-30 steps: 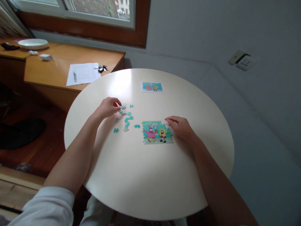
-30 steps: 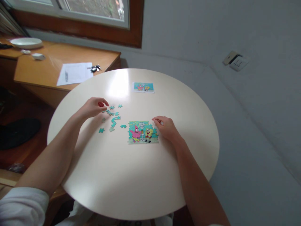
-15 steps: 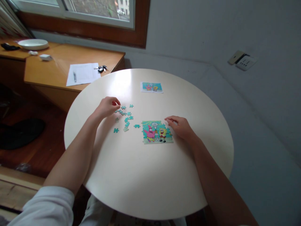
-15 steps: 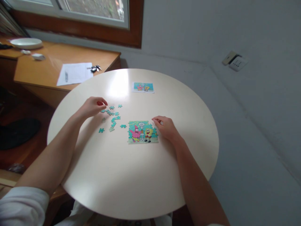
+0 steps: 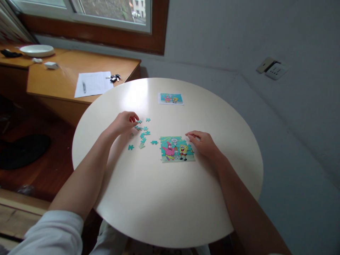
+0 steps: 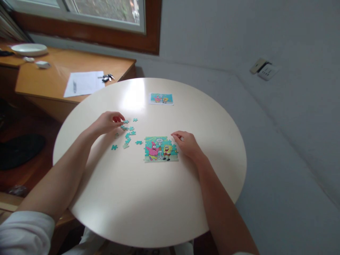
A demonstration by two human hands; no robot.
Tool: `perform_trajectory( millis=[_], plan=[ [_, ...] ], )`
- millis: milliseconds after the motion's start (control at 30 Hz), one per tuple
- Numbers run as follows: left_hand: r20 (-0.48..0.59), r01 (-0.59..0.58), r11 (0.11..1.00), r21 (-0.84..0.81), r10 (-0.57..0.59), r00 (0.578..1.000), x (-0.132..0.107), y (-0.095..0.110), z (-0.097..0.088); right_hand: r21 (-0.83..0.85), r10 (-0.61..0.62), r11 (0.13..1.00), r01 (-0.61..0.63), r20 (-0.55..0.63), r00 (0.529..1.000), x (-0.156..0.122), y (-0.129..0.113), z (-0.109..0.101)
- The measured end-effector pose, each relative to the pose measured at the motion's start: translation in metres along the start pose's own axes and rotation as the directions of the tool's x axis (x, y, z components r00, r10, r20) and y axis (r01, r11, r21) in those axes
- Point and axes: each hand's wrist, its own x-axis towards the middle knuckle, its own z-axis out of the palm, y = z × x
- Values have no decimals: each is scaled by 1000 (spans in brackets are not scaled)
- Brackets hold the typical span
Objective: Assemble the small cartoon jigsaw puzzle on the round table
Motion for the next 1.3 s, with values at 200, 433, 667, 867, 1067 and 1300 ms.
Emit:
perform_trajectory(
  millis=[200, 433, 667, 867, 1067, 1300],
  plan=[
    [69, -34, 998, 52, 31, 997, 1, 2, 4, -3, -7, 1000, 7, -2, 1000, 0, 0, 0],
    [61, -71, 980, 187, 61, 996, 0, 9, 16, 1, 7, 1000, -7, 0, 1000, 0, -2, -1],
    [77, -66, 972, 227, 50, 996, 0, 10, 22, -7, 17, 1000, -17, 12, 1000, 0, -4, -2],
    [81, -80, 970, 228, 63, 995, -1, 12, 21, -10, 27, 1000, -27, 14, 1000, 0, -5, -2],
    [83, -44, 958, 283, 21, 996, -1, 14, 23, -3, 30, 1000, -30, 12, 999, 0, -5, -2],
    [106, -75, 968, 240, 50, 993, 0, 11, 21, -3, 21, 1000, -21, 6, 1000, 0, -5, -2]
  ],
)
